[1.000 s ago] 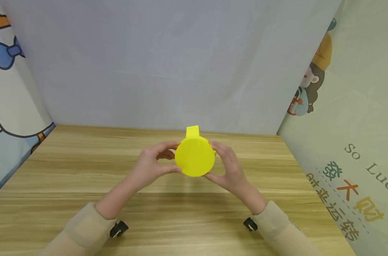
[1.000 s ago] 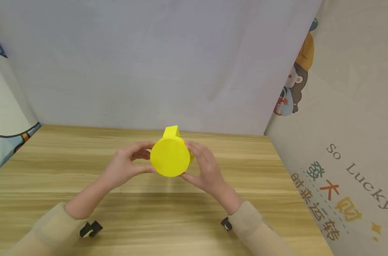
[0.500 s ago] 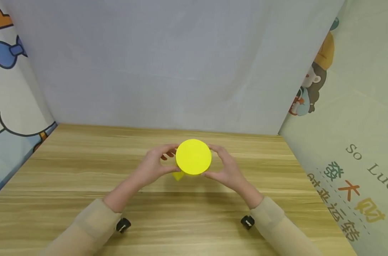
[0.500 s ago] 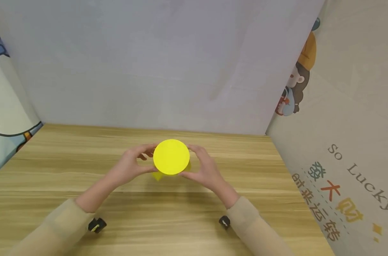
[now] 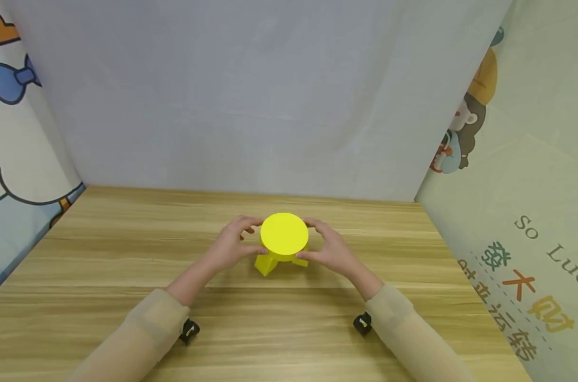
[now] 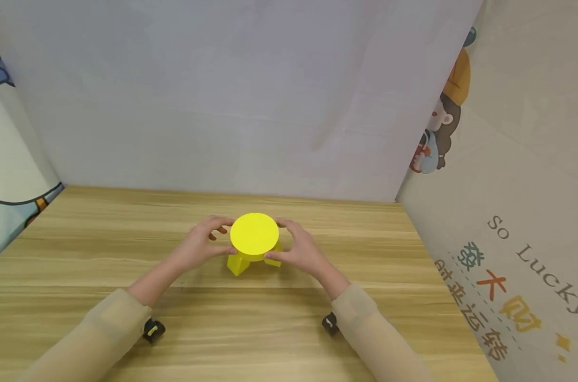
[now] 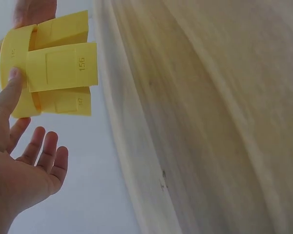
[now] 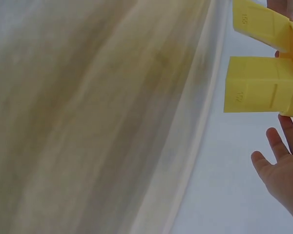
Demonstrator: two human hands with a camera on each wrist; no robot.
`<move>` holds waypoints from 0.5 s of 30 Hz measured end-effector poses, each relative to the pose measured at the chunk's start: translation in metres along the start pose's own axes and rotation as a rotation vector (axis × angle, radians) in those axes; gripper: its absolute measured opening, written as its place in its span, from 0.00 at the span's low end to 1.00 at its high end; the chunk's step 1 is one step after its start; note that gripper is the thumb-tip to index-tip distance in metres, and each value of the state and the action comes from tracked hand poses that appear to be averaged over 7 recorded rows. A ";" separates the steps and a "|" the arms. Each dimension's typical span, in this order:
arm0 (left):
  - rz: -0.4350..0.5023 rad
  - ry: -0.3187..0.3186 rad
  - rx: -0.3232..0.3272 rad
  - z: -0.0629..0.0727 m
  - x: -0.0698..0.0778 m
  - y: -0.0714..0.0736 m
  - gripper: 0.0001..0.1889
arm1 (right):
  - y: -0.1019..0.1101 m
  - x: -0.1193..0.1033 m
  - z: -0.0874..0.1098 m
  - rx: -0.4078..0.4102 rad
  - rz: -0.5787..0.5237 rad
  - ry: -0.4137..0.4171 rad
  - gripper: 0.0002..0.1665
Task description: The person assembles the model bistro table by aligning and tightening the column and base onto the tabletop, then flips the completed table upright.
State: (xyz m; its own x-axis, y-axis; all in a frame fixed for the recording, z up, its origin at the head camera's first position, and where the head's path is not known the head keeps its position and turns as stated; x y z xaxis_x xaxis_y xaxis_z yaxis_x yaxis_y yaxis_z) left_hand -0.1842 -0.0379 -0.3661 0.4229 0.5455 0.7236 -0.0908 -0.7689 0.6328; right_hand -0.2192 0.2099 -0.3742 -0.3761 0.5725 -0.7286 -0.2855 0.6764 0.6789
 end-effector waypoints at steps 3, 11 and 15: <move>-0.005 0.021 -0.017 -0.002 -0.005 -0.002 0.34 | -0.002 0.003 -0.003 -0.029 0.008 -0.021 0.49; 0.006 0.070 -0.064 -0.005 -0.017 -0.008 0.33 | -0.005 0.010 -0.008 -0.121 -0.017 -0.082 0.48; 0.006 0.087 -0.073 -0.005 -0.018 -0.009 0.33 | -0.006 0.011 -0.009 -0.149 -0.033 -0.101 0.49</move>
State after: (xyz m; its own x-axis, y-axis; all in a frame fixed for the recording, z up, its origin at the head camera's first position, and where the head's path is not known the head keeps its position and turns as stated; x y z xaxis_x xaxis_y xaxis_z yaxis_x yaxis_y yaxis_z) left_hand -0.1952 -0.0388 -0.3834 0.3423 0.5701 0.7469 -0.1604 -0.7478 0.6443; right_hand -0.2293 0.2081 -0.3855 -0.2762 0.5996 -0.7511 -0.4264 0.6239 0.6549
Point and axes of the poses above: each hand's wrist, its own z-axis away from the middle knuckle, its own y-axis out of the back of the hand, x = y × z, the point moved 2 cm from there along -z, towards the middle knuckle, and after that the axes turned 8 degrees about -y, right-handed, at the moved point
